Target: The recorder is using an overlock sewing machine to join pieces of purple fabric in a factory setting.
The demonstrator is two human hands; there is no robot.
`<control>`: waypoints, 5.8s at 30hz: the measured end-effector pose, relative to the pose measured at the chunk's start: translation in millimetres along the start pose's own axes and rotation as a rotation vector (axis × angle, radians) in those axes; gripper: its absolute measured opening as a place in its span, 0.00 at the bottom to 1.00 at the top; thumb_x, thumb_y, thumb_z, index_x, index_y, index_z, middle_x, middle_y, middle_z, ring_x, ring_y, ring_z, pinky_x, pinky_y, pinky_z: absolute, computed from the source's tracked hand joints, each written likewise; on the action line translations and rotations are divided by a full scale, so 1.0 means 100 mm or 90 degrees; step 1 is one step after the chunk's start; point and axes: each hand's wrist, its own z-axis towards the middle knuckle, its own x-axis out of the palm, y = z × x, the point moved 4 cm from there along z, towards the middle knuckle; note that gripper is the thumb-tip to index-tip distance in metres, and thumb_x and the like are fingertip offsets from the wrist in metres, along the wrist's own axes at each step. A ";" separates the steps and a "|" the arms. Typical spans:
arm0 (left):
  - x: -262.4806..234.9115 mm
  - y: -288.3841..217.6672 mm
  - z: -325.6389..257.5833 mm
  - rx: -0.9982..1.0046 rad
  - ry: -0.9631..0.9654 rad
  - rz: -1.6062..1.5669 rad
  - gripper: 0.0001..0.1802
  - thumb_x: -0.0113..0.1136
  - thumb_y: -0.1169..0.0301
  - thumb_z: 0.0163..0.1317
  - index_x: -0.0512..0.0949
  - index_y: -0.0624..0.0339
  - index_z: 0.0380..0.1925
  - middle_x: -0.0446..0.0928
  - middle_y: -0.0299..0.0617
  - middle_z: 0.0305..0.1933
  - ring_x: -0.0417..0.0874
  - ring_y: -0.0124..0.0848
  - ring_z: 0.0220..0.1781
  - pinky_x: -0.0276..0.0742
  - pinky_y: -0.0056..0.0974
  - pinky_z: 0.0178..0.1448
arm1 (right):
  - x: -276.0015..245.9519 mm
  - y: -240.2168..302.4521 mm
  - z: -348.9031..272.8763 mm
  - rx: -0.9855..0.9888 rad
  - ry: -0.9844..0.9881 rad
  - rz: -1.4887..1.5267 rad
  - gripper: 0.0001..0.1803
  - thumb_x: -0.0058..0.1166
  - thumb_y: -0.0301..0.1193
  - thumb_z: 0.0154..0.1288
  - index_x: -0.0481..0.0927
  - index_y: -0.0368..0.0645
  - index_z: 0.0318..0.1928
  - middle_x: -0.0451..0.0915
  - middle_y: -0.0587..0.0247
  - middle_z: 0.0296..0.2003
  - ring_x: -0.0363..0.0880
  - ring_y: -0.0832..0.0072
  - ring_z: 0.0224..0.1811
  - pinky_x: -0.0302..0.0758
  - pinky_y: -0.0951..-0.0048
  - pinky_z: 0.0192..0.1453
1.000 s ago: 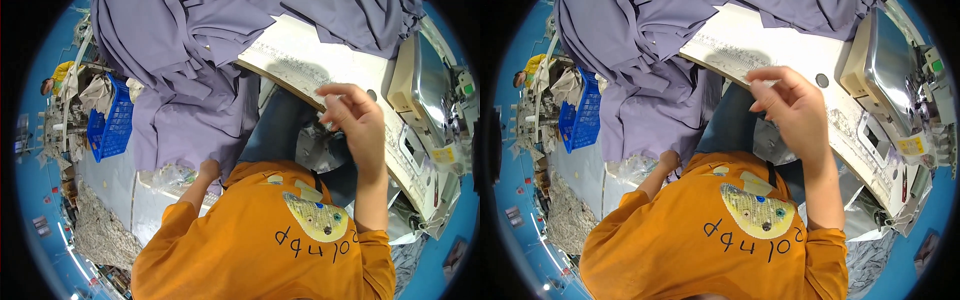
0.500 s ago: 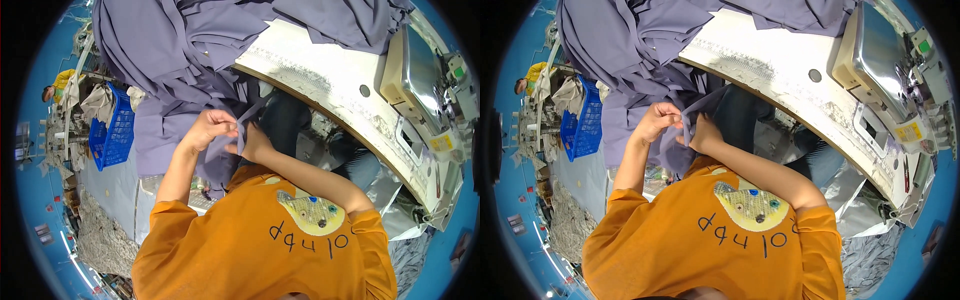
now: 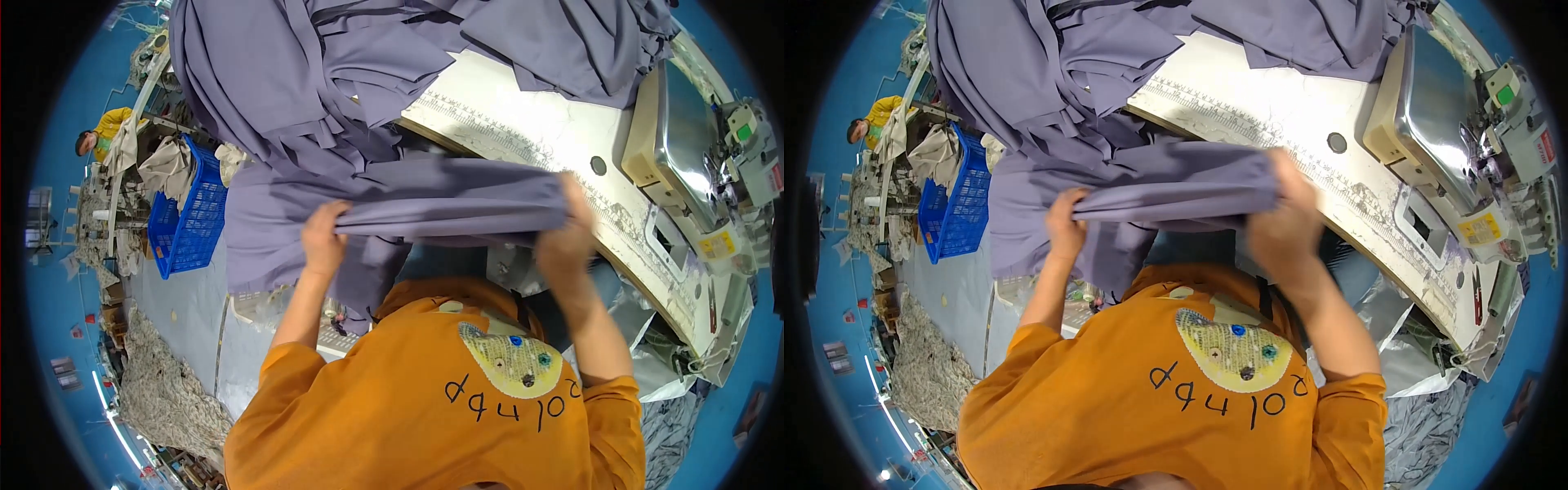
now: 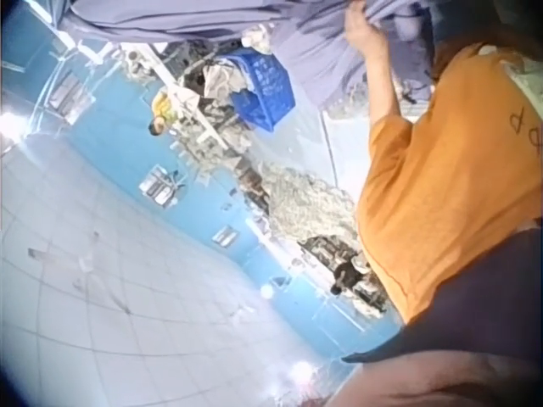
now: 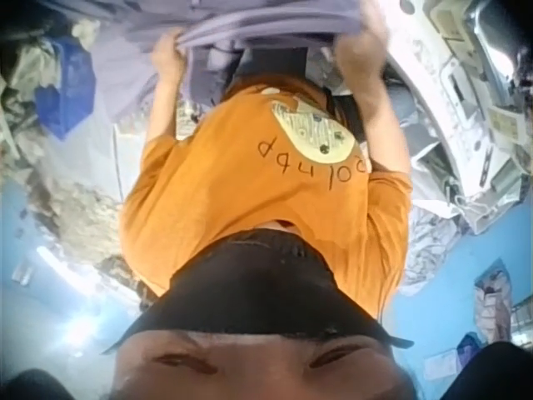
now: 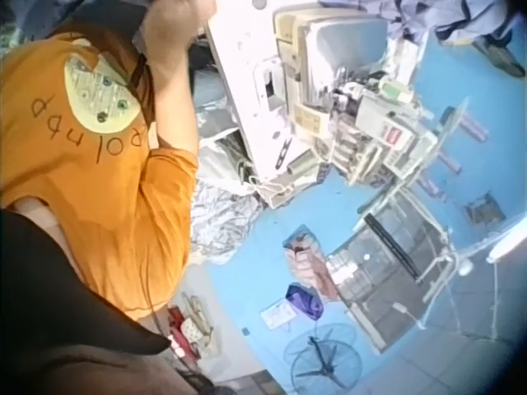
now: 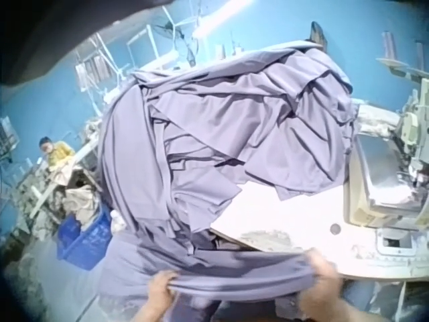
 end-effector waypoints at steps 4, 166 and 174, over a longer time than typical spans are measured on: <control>-0.43 -0.04 0.52 0.047 -0.225 -0.009 0.08 0.57 0.77 0.52 0.78 0.63 0.33 0.82 0.46 0.34 0.83 0.43 0.36 0.76 0.38 0.42 | -0.99 0.71 0.08 -0.351 -0.146 -0.449 0.11 0.62 0.30 0.57 0.78 0.38 0.38 0.77 0.62 0.25 0.75 0.69 0.24 0.73 0.73 0.31; 0.61 -3.94 2.52 0.891 0.077 -0.200 0.16 0.60 0.71 0.49 0.81 0.61 0.41 0.80 0.38 0.46 0.83 0.34 0.45 0.79 0.36 0.40 | -1.91 0.39 -0.20 -0.147 -0.391 -0.663 0.19 0.66 0.24 0.49 0.84 0.48 0.45 0.75 0.66 0.31 0.74 0.70 0.26 0.69 0.71 0.27; 0.82 -4.05 2.92 0.819 0.129 -0.154 0.12 0.57 0.72 0.51 0.80 0.61 0.36 0.81 0.40 0.40 0.81 0.36 0.39 0.77 0.38 0.41 | -1.94 0.48 -0.05 -0.210 -0.393 -0.645 0.17 0.65 0.24 0.50 0.83 0.47 0.44 0.79 0.66 0.38 0.76 0.69 0.25 0.72 0.72 0.28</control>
